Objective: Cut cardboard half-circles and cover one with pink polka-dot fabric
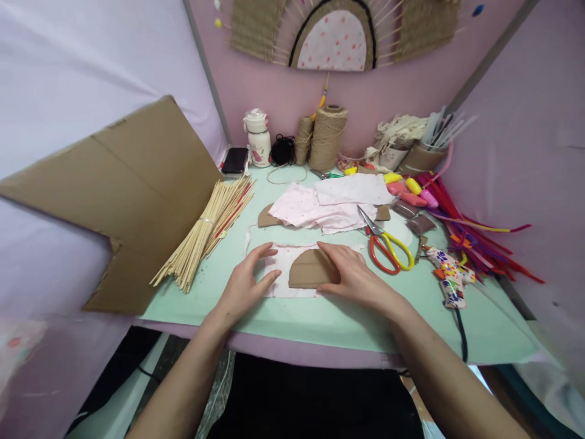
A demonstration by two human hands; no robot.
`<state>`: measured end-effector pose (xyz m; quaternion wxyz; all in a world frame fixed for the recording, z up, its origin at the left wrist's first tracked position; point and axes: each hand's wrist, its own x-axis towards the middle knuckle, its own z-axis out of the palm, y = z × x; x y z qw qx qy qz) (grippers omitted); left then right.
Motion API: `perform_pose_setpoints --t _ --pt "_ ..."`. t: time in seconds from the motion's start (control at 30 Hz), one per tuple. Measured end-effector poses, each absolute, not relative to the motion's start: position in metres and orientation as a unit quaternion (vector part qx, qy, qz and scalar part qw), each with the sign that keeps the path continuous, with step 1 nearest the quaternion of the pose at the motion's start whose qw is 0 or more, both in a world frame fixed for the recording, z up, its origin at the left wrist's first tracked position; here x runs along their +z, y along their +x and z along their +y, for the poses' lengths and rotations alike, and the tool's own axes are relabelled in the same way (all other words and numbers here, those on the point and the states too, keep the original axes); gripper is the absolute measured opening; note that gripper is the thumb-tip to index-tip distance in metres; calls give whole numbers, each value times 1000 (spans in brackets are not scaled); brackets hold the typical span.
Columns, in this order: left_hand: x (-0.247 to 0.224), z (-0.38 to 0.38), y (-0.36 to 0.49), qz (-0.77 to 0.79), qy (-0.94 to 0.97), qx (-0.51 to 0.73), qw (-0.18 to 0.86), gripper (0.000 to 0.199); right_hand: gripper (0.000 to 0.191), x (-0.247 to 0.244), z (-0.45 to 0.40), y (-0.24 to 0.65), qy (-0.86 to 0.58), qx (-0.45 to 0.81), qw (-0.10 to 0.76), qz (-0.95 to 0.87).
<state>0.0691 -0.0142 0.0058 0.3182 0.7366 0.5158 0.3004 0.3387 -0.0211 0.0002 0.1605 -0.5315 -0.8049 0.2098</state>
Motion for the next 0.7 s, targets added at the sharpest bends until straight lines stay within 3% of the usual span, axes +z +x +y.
perform_pose_setpoints --t 0.13,0.23,0.33,0.53,0.7 --pt "-6 -23 59 535 730 337 259 45 83 9 -21 369 -556 196 239 -772" --pt "-16 -29 54 557 693 398 226 34 67 21 -27 398 -621 149 340 -690" --pt "-22 -32 54 568 662 438 218 27 54 30 -36 411 -653 130 381 -641" --pt "-26 -31 54 577 663 423 218 25 42 23 -38 384 -595 188 334 -707" --pt "-30 -30 51 580 662 422 219 25 66 11 -28 353 -516 223 236 -793"
